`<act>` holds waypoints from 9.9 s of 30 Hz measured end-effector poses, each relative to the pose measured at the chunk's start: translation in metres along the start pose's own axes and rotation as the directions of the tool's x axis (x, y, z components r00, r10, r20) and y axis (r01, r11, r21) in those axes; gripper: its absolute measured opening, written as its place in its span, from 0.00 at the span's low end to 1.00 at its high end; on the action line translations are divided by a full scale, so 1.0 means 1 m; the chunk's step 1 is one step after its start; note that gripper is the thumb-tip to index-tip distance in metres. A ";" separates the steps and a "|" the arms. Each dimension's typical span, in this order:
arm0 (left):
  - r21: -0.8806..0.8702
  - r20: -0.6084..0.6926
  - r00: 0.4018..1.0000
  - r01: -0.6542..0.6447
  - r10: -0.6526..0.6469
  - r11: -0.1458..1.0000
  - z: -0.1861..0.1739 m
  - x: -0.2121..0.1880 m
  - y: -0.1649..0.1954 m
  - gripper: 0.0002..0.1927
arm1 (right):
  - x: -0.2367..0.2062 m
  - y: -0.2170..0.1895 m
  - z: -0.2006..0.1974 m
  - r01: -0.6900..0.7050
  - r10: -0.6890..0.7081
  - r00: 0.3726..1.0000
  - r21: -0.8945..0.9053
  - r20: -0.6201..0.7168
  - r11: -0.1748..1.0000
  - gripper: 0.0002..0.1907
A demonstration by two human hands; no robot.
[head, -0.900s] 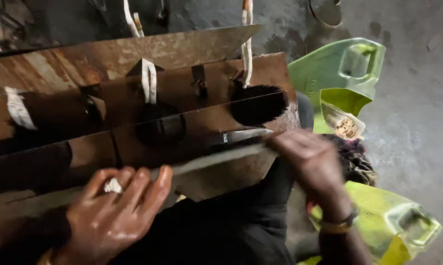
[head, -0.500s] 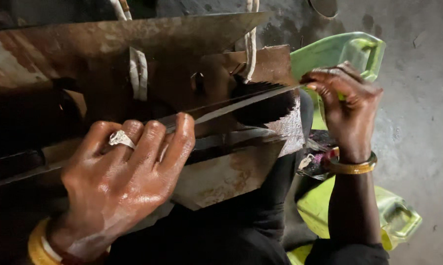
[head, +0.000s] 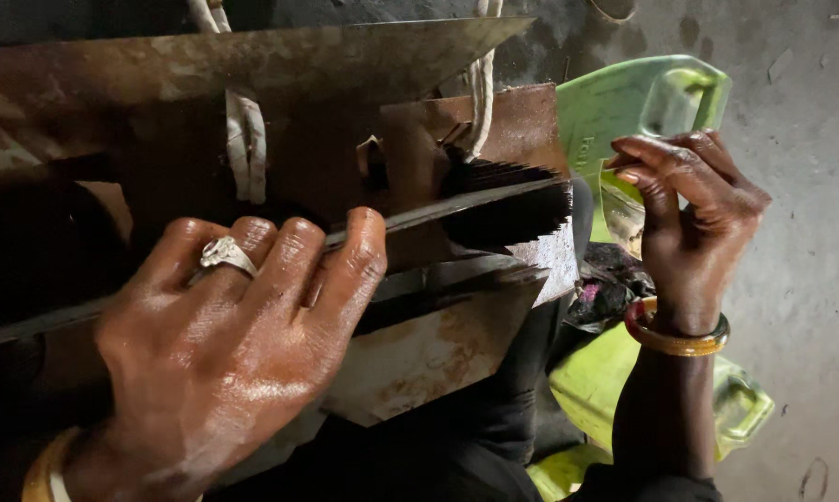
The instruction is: The person sits on the floor with a rusty metal clamping jig on their lap, placing bundles of dark bristles into the jig and pressing them flat with a long metal bar. They repeatedly reposition the bristle bundles, press them between the metal plates, and adjust the frame as they assemble the broom head.
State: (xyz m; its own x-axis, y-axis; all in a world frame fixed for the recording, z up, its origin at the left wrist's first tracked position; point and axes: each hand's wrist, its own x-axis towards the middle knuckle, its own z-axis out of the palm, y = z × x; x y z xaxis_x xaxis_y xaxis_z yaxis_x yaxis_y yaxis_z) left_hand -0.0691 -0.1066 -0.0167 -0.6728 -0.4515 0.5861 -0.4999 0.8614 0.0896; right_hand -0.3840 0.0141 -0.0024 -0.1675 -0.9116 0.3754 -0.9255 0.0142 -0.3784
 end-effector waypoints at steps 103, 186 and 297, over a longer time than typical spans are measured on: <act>0.002 -0.210 0.977 0.029 -0.028 1.000 -0.020 -0.067 -0.010 0.09 | -0.038 -0.053 0.021 0.098 -0.098 0.995 -0.062 -0.007 0.993 0.11; -0.044 0.066 0.990 0.127 -0.124 0.991 -0.051 -0.076 -0.010 0.06 | -0.050 -0.058 0.036 0.073 -0.075 0.992 -0.029 -0.100 0.997 0.13; 0.538 0.249 0.893 0.195 -0.376 0.820 -0.086 -0.136 -0.073 0.32 | 0.013 -0.137 0.108 0.634 -0.520 0.715 -0.119 0.468 0.764 0.31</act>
State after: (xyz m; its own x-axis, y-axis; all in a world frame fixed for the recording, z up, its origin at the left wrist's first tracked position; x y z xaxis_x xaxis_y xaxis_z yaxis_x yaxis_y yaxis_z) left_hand 0.1061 -0.0884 -0.0339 -0.5488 -0.7846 0.2887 -0.8345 0.4934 -0.2453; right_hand -0.2231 -0.0438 -0.0370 0.5205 -0.8511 0.0690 -0.8538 -0.5182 0.0497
